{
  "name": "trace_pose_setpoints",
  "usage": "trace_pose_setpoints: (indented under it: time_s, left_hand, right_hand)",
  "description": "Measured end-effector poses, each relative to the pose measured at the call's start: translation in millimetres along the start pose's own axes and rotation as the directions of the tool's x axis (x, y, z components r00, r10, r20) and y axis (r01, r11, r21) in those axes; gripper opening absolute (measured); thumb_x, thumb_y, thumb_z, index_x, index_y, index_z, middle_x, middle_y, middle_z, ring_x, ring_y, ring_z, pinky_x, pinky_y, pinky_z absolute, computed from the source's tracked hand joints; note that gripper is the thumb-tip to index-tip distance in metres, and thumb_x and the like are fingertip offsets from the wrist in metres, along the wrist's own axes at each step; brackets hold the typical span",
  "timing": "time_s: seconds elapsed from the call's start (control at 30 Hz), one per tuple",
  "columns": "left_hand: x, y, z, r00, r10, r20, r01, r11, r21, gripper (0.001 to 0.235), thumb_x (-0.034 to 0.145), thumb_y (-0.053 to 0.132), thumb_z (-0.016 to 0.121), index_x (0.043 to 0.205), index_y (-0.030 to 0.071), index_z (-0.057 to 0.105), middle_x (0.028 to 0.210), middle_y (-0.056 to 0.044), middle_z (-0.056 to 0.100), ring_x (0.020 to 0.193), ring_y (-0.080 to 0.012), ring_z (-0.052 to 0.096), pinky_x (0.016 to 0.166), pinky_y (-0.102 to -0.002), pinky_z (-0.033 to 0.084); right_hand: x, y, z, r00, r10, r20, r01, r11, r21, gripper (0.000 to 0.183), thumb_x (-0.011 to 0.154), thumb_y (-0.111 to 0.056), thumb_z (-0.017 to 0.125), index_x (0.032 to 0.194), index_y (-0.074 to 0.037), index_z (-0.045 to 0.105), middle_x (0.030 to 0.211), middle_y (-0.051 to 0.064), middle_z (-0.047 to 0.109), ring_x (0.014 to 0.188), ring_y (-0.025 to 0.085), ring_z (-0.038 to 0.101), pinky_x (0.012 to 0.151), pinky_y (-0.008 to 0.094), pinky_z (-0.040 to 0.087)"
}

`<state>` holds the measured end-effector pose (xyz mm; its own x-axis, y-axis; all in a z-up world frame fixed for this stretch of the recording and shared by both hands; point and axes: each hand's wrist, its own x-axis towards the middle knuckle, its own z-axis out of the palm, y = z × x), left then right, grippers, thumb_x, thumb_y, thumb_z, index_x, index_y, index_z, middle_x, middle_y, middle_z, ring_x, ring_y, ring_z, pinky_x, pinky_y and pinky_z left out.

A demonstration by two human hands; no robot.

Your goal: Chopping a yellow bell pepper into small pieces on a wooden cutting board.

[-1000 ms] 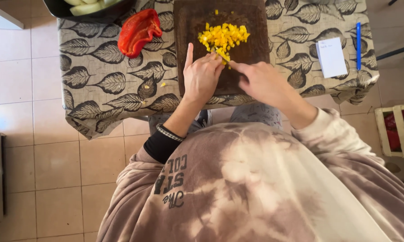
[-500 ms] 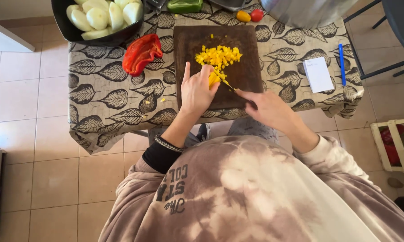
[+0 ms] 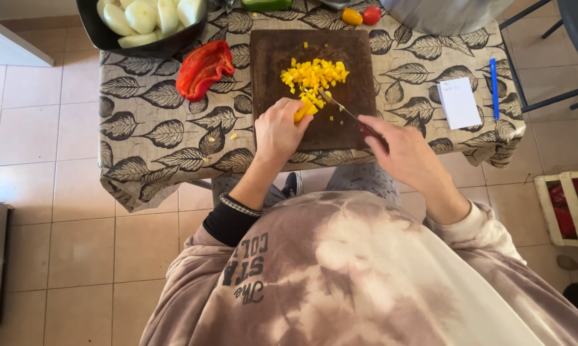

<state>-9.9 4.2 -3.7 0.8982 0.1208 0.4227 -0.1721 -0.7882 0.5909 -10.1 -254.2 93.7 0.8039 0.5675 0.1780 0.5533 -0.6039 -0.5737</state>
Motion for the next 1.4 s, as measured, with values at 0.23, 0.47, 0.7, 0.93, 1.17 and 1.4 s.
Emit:
trace_pose_setpoints:
  time_s: [0.23,0.47,0.7,0.93,1.17,1.4]
  left_hand:
    - [-4,4,-5,0.998,0.058,-0.010,-0.057,0.997,0.043,0.022,0.089,0.026,0.079,0.105,0.012,0.072,0.101,-0.006,0.073,0.091,-0.0286,0.071,0.071,-0.042,0.057]
    - [0,4,-4,0.988,0.129,-0.085,-0.128,0.992,0.016,0.022,0.087,0.021,0.078,0.106,0.009,0.072,0.104,-0.005,0.075,0.090,-0.0298,0.071,0.093,-0.042,0.057]
    - [1,-3,1,0.987,0.150,-0.062,-0.149,0.989,0.007,0.013,0.090,0.021,0.077,0.097,0.010,0.073,0.099,-0.003,0.074,0.089,-0.0249,0.072,0.096,-0.043,0.057]
    - [1,2,-3,0.995,0.101,-0.027,-0.101,0.995,-0.005,0.013,0.086,0.021,0.078,0.092,0.010,0.073,0.097,-0.003,0.073,0.090,-0.0268,0.070,0.074,-0.039,0.057]
    - [2,0,-1,0.998,0.057,-0.004,-0.057,0.998,-0.005,0.013,0.086,0.022,0.079,0.090,0.010,0.074,0.098,-0.001,0.071,0.086,-0.0257,0.071,0.070,-0.040,0.056]
    - [0,3,-5,0.997,0.053,-0.063,-0.058,0.995,-0.076,0.016,0.088,0.024,0.080,0.093,0.009,0.076,0.102,-0.002,0.070,0.076,-0.0259,0.071,0.067,-0.038,0.056]
  right_hand:
    - [-8,-5,19,0.998,-0.022,-0.051,0.024,0.999,0.041,0.040,0.094,-0.004,0.064,0.134,-0.006,0.060,0.100,0.019,0.073,0.083,0.039,0.071,0.070,0.045,0.056]
    - [-9,-5,30,0.992,-0.105,-0.073,0.104,0.994,-0.023,0.039,0.096,-0.004,0.065,0.134,-0.007,0.062,0.103,0.021,0.073,0.086,0.039,0.071,0.074,0.046,0.057]
    - [0,-15,21,0.991,-0.128,-0.047,0.124,0.989,-0.074,0.039,0.095,-0.004,0.065,0.134,-0.007,0.064,0.103,0.020,0.073,0.082,0.036,0.071,0.072,0.044,0.058]
    - [19,-8,44,0.991,-0.119,0.053,0.129,0.954,-0.271,0.043,0.093,-0.005,0.065,0.137,-0.004,0.065,0.085,0.016,0.068,0.065,0.033,0.066,0.058,0.044,0.055]
    - [2,2,37,0.986,-0.162,0.032,0.165,0.961,-0.221,0.045,0.092,-0.005,0.066,0.136,-0.004,0.065,0.087,0.015,0.069,0.071,0.032,0.067,0.063,0.043,0.056]
    - [-4,-16,12,0.987,-0.159,-0.015,0.155,0.973,-0.171,0.041,0.095,-0.005,0.065,0.136,-0.006,0.064,0.092,0.014,0.071,0.071,0.028,0.068,0.064,0.039,0.056]
